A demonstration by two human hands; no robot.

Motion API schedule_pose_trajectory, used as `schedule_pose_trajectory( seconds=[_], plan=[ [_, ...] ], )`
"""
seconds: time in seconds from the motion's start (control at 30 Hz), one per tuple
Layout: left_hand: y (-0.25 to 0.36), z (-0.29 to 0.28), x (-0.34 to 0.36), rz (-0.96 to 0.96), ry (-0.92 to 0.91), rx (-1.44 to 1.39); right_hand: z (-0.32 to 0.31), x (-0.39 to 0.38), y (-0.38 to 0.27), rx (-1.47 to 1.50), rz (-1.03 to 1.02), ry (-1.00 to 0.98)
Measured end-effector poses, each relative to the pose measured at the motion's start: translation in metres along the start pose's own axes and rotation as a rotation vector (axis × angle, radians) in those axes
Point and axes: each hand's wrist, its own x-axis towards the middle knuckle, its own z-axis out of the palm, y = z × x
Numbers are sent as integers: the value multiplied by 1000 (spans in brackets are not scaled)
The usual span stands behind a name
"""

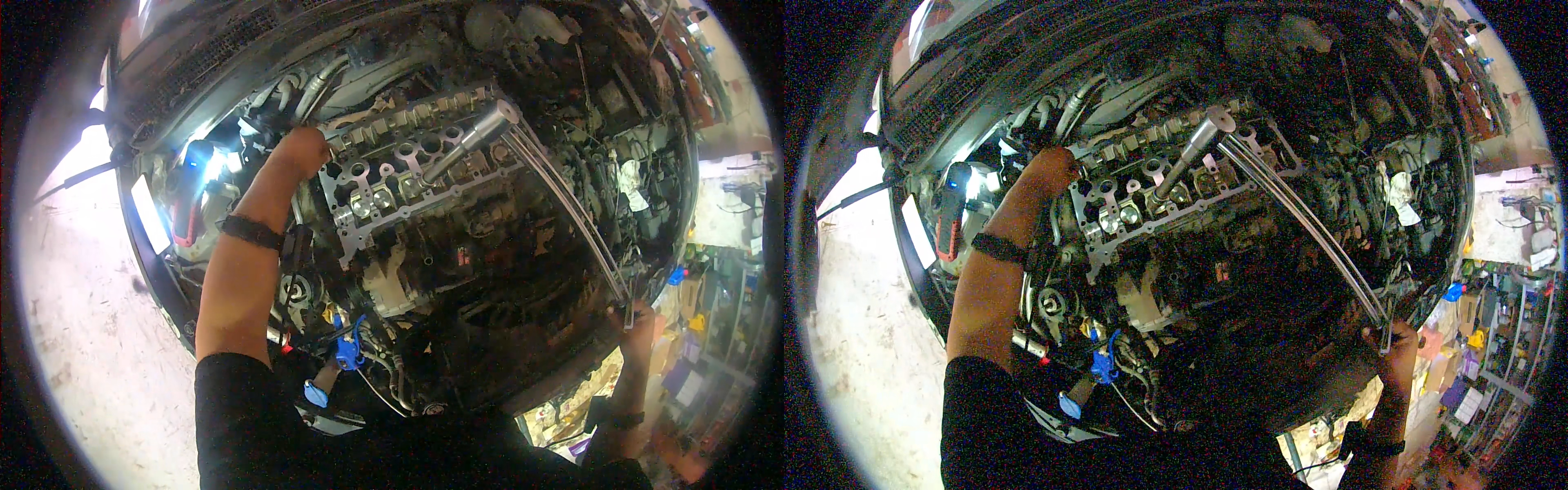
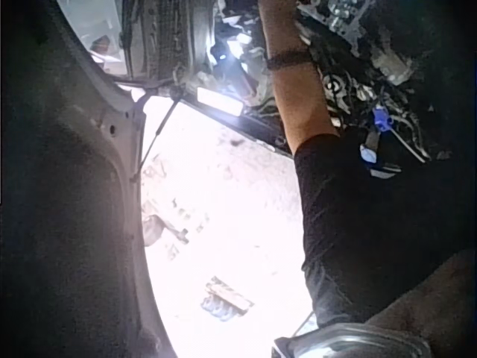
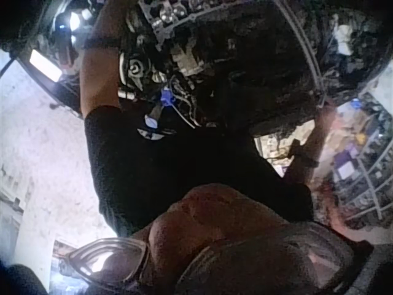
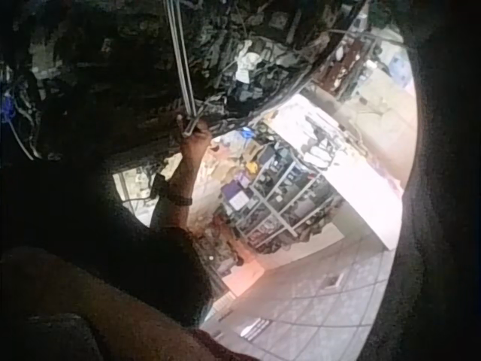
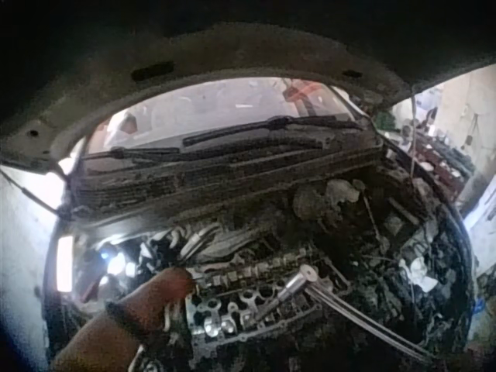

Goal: Tighten or adjust bolts on a car's cylinder head using a torque wrench.

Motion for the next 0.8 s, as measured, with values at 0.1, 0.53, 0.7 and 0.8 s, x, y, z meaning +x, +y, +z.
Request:
schedule_pose_trajectory(
  seconds=[0.1,0.53,0.7,0.8],
  plan=[
    [1,4,-7,3,53,-53,1,-2,8,64,9,-8],
    [39,18,-23,-145,104,68,3,-2,16,50,-5,-20],
    [24,17,-19,-188,146,42,3,-4,9,20,-13,1],
    [29,13,-20,-123,181,65,-6,-4,13,-115,-8,-27]
  ],
)
